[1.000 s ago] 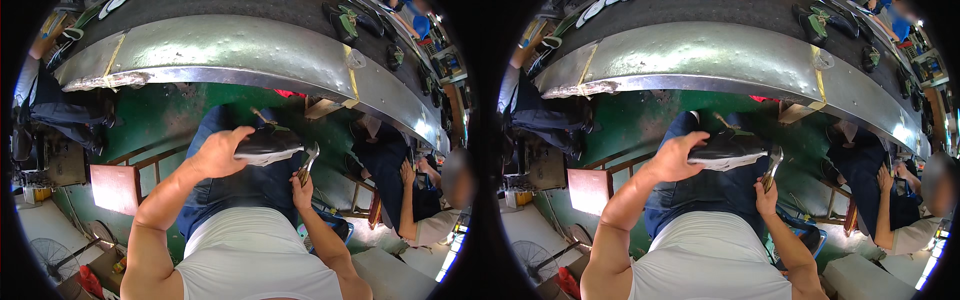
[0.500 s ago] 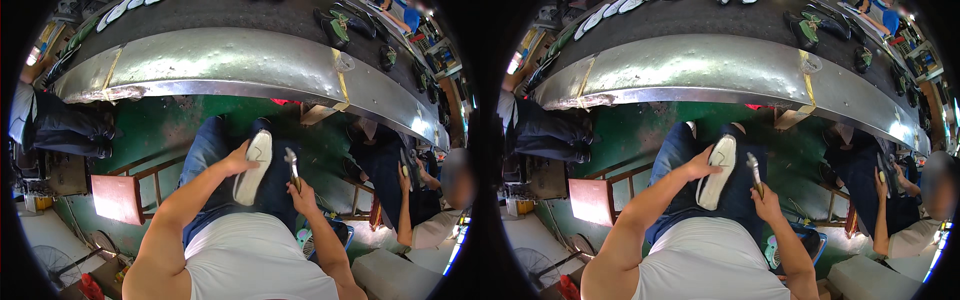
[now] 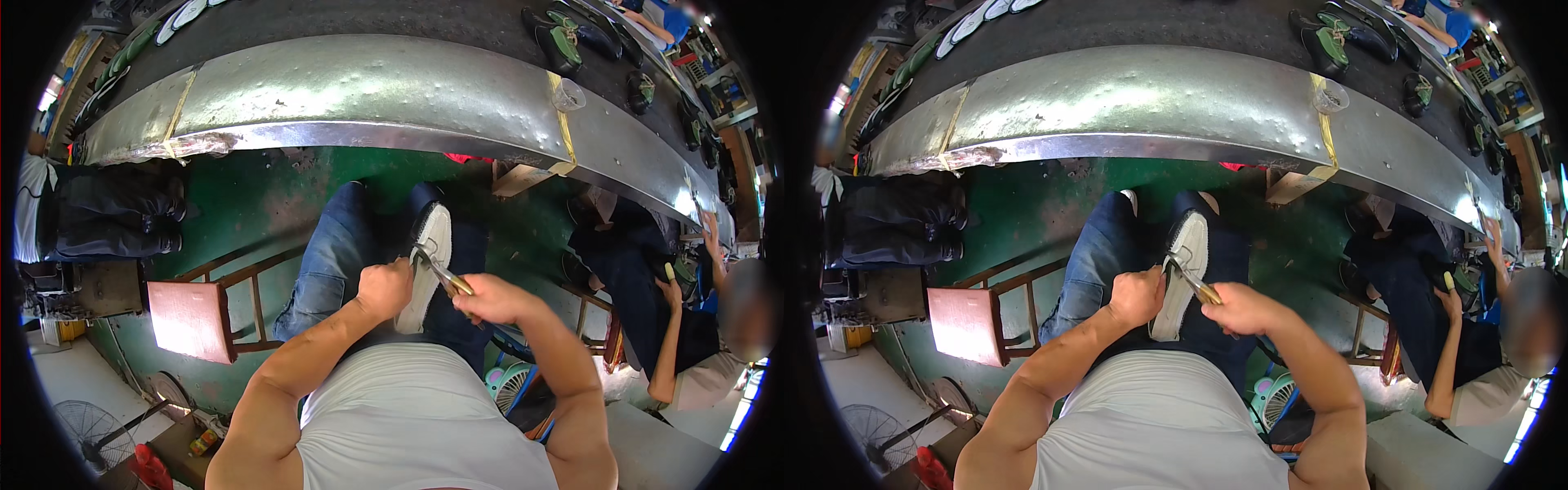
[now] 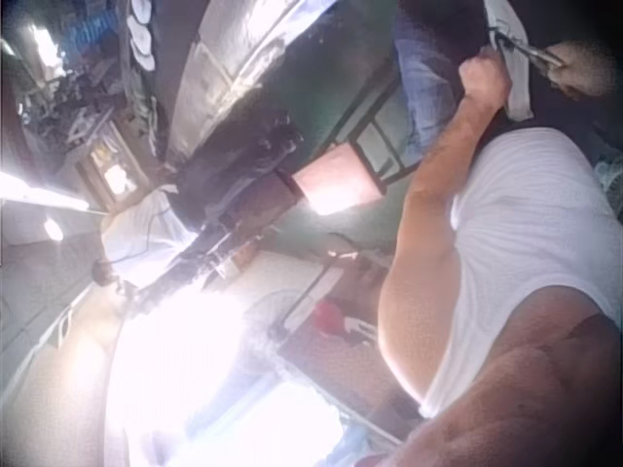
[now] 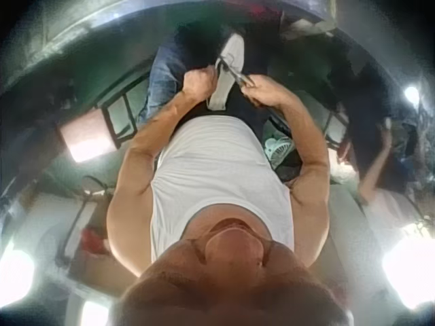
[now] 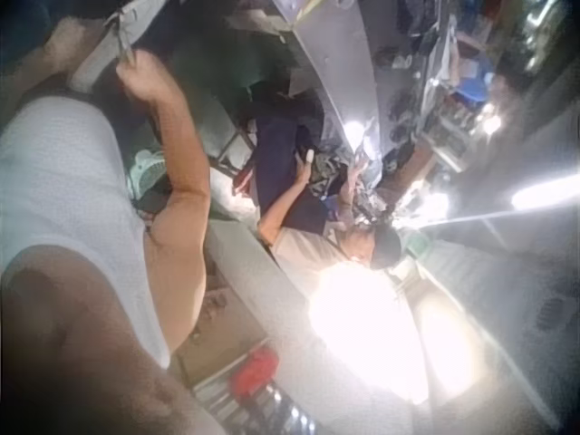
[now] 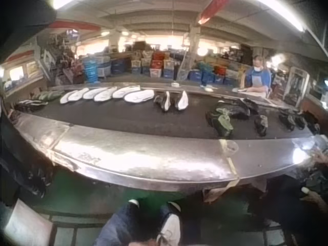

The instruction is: Remove excess material and refine the edges of shoe soles using hand tools on a production line.

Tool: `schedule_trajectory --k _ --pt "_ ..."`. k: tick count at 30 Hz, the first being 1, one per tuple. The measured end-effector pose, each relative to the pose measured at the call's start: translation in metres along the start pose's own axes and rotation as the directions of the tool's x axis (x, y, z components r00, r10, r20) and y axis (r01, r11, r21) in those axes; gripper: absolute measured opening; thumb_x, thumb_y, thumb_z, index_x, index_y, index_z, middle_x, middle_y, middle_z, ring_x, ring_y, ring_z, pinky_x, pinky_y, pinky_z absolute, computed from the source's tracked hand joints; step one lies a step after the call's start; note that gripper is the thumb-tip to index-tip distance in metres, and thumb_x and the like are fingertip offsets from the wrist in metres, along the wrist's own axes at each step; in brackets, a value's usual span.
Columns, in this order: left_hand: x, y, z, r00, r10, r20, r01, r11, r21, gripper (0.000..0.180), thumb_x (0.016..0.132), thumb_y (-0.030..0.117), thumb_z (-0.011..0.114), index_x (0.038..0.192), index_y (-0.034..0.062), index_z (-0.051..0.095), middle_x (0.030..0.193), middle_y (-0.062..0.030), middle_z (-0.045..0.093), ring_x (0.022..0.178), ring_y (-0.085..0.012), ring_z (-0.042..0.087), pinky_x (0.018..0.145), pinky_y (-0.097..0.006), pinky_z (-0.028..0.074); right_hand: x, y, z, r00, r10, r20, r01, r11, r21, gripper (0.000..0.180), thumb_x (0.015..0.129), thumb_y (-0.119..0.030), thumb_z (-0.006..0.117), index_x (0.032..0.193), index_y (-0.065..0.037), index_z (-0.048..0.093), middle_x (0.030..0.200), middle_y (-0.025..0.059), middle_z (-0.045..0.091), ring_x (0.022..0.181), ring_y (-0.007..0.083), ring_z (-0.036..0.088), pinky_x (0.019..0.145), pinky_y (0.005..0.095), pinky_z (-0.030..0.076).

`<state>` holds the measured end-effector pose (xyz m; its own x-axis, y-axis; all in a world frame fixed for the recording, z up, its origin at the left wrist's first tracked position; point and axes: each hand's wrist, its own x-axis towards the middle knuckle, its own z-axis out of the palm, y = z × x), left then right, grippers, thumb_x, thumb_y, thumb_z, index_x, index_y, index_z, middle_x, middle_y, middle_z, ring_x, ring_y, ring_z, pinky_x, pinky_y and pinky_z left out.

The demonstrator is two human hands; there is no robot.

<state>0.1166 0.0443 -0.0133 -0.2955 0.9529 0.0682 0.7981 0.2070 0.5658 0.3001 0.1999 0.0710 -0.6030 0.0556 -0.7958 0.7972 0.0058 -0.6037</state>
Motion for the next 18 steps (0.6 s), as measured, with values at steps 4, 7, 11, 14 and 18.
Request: schedule_trajectory --k 4,7,11,14,18 --pt "0.008 0.003 -0.011 0.996 -0.062 0.056 0.065 0.997 -0.047 0.023 0.097 0.021 0.055 0.082 0.0031 0.06 0.071 -0.0179 0.065 0.068 -0.0387 0.067 0.062 -0.049 0.054 0.001 -0.023 -0.025 0.998 0.048 -0.035 -0.055 0.978 -0.201 0.027 0.097 -0.027 0.061 0.106 -0.001 0.061 0.092 0.009 0.068 0.081 0.0163 0.064 0.068 0.0339 0.051" --pt "0.031 -0.022 0.011 0.942 -0.334 0.037 0.307 0.813 -0.494 0.038 0.105 0.033 0.043 0.111 0.0014 0.063 0.102 -0.021 0.067 0.1 -0.0346 0.065 0.09 -0.043 0.051 0.002 -0.041 -0.031 0.994 -0.067 -0.092 0.004 0.828 -0.561 0.029 0.098 -0.025 0.058 0.106 0.002 0.061 0.094 0.0197 0.068 0.088 0.0346 0.067 0.076 0.0445 0.052" --pt "0.017 -0.049 0.049 0.736 -0.148 0.66 0.624 -0.227 -0.748 0.056 0.106 0.042 0.042 0.152 0.0097 0.035 0.143 -0.0087 0.049 0.133 -0.0214 0.045 0.11 -0.037 0.038 0.018 -0.023 -0.028 0.973 -0.18 -0.143 0.045 0.758 -0.65 0.027 0.096 -0.023 0.057 0.104 0.002 0.061 0.095 0.0239 0.068 0.09 0.0435 0.066 0.079 0.0514 0.052" --pt "0.021 -0.043 0.024 0.815 -0.085 0.573 0.55 -0.198 -0.811 0.064 0.104 0.047 0.046 0.154 0.0094 0.031 0.142 -0.0085 0.051 0.132 -0.0214 0.046 0.112 -0.038 0.037 0.043 0.014 0.0 0.897 -0.365 -0.251 0.205 0.845 -0.494 0.021 0.092 -0.02 0.061 0.099 0.0 0.059 0.088 0.0258 0.066 0.083 0.0463 0.064 0.076 0.0524 0.051" --pt "0.024 -0.052 0.038 0.776 -0.245 0.581 0.588 -0.051 -0.807 0.077 0.099 0.05 0.057 0.157 0.0091 0.025 0.149 -0.0098 0.045 0.136 -0.0224 0.043 0.113 -0.038 0.035 0.05 0.029 0.034 0.799 -0.398 -0.451 0.276 0.909 -0.313 0.024 0.093 -0.019 0.062 0.107 0.001 0.059 0.088 0.0254 0.066 0.084 0.0471 0.063 0.077 0.0513 0.05"
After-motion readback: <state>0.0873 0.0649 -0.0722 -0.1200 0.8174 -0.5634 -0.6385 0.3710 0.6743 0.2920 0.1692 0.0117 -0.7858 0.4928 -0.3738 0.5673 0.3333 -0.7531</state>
